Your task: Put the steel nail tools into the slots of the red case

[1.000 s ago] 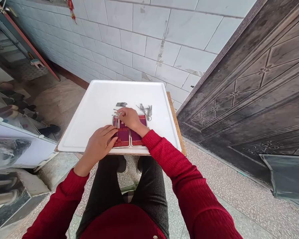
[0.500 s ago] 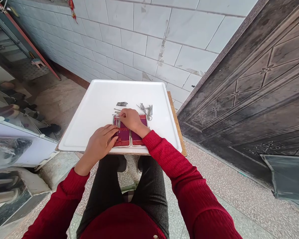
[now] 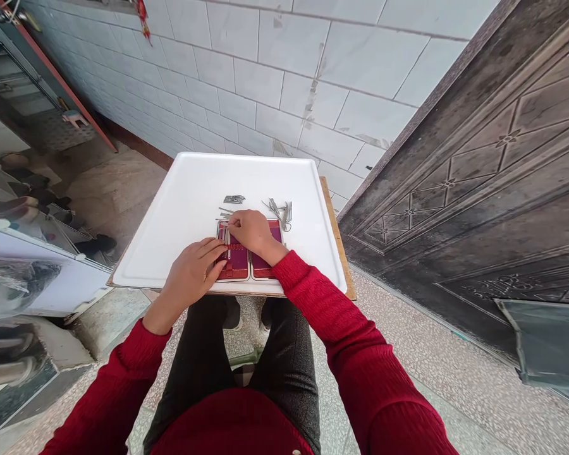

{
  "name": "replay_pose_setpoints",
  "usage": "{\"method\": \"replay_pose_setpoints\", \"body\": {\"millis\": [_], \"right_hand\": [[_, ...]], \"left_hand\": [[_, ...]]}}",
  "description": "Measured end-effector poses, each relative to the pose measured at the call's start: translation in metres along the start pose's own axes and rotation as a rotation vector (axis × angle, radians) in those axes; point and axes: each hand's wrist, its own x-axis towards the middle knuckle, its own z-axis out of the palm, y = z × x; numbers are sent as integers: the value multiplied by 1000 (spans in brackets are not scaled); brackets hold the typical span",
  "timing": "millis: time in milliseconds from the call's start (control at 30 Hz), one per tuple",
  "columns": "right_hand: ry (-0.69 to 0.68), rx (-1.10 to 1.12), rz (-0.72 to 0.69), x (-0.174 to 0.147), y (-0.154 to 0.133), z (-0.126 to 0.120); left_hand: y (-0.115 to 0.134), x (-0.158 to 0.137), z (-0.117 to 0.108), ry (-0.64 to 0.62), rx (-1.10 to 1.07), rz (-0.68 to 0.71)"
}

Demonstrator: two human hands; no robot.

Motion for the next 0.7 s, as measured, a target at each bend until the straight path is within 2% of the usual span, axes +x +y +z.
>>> {"method": "replay_pose_setpoints", "body": {"millis": [200, 333, 700], "right_hand": [[97, 73, 68, 5, 7, -9], [131, 43, 72, 7, 11, -14], [118, -22, 58, 10, 14, -11]], "left_hand": [[0, 0, 0, 3, -16, -9], [0, -1, 1, 10, -15, -5], [1, 0, 1, -18, -32, -28]]}}
